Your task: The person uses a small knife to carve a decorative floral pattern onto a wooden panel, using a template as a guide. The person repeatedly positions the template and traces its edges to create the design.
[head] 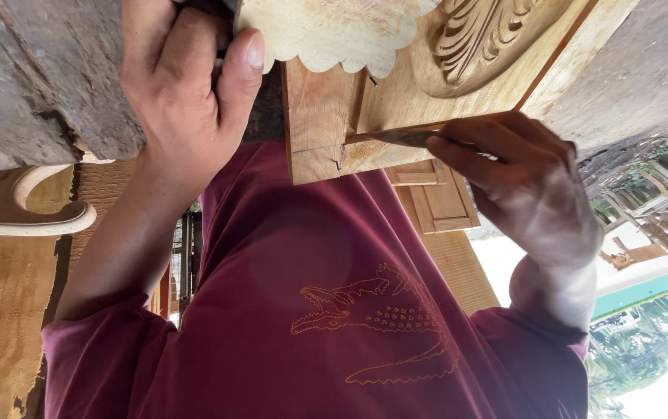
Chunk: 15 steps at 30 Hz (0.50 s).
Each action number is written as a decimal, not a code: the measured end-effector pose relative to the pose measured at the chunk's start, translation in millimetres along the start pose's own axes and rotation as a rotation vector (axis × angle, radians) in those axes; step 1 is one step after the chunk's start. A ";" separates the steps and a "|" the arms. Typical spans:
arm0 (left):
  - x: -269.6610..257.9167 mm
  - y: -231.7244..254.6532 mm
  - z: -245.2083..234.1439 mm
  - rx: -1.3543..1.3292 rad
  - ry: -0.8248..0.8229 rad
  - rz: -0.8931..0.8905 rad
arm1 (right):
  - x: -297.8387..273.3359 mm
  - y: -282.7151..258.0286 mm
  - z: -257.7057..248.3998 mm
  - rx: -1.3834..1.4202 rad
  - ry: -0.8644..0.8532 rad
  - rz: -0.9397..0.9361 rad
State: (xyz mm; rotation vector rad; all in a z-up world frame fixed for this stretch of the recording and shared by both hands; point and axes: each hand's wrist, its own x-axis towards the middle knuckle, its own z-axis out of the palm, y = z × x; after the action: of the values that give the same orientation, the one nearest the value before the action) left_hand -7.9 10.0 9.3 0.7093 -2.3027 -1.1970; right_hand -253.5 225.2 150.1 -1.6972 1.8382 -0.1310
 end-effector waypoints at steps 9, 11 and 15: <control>0.1 -2.2 1.6 0.006 0.016 0.010 | 10.7 -13.4 1.9 0.020 -0.004 0.004; 1.0 -1.8 1.9 0.022 0.012 0.013 | 10.2 -14.2 2.8 0.004 -0.002 -0.004; 2.8 1.4 -2.3 -0.010 -0.009 0.003 | 7.5 -5.6 7.0 -0.037 -0.005 -0.029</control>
State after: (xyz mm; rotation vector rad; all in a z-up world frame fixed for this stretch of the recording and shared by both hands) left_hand -9.0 7.5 12.1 0.6975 -2.3025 -1.2118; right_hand -245.0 219.7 144.4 -1.7484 1.8234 -0.1045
